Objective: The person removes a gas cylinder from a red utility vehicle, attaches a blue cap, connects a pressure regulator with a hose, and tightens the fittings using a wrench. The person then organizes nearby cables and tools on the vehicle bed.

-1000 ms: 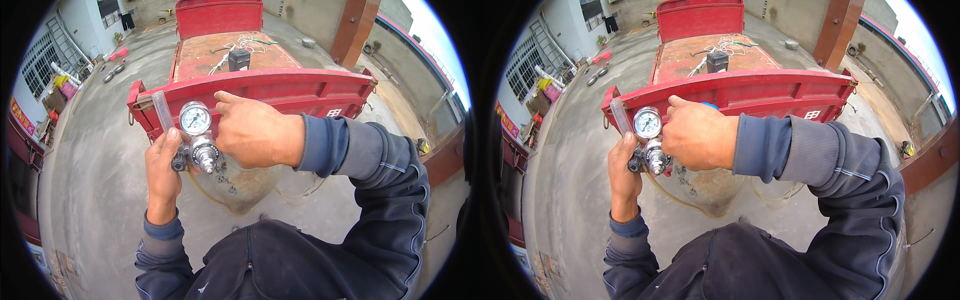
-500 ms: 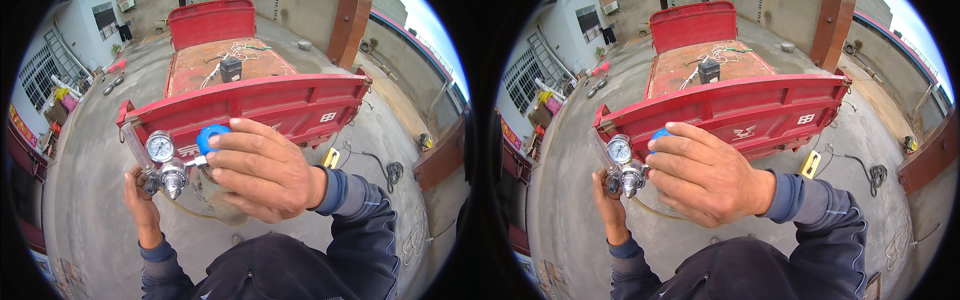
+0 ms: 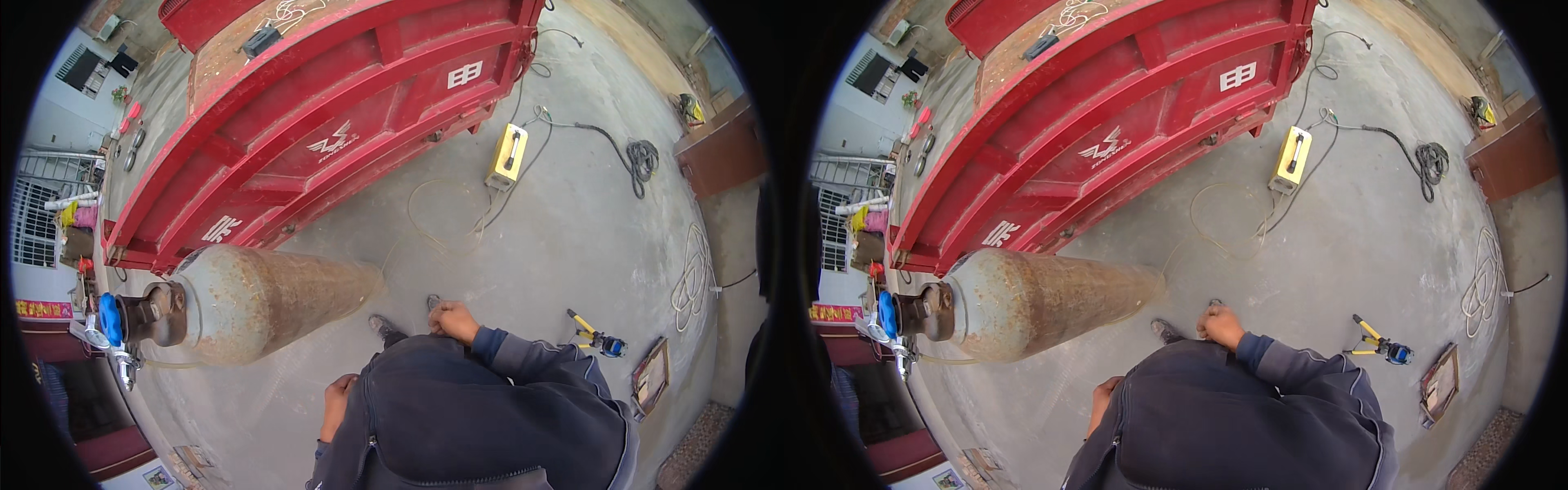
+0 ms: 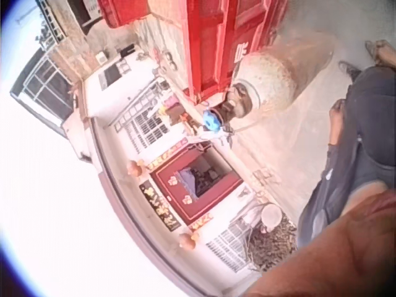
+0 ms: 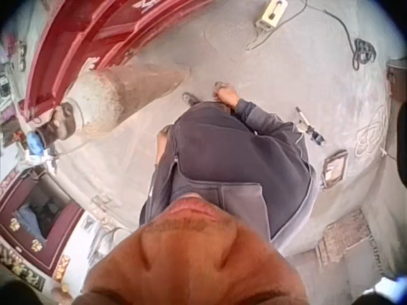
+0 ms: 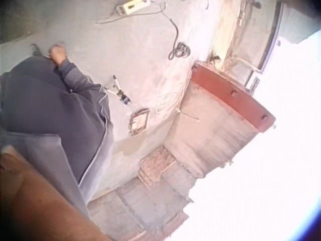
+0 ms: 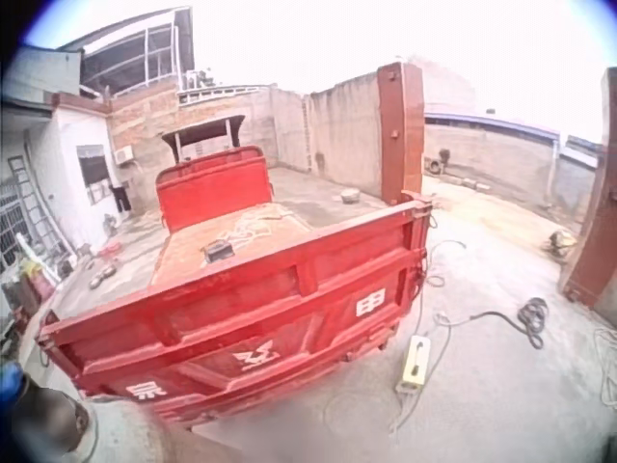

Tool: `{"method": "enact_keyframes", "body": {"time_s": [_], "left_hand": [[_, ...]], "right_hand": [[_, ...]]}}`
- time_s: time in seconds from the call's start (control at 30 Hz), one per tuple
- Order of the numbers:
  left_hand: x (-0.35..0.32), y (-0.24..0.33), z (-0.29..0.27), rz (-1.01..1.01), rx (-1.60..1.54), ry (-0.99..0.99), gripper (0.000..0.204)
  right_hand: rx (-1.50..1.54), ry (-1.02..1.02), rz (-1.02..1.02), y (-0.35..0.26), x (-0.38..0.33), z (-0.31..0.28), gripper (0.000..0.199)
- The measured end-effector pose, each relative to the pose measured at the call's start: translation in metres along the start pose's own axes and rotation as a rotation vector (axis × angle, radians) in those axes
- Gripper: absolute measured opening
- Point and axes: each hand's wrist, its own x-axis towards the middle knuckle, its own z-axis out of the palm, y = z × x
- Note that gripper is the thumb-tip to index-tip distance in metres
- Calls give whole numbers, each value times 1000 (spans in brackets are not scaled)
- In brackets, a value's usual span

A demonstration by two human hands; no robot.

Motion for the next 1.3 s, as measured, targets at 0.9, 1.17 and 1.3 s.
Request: {"method": "enact_keyframes", "body": {"time_s": [0.9,1.17,1.3], "left_hand": [[-50,-64,-37,221,258,24,44],[-136,-302,-69,-54,189,79,46],[-173,-358,-103,-109,29,73,45]], "right_hand": [[-1577,-224,-168,135,-24,-19,40],[-1520,-221,-480,109,-40,202,34],[-1394,-38,-618,138,-32,268,33]]}}
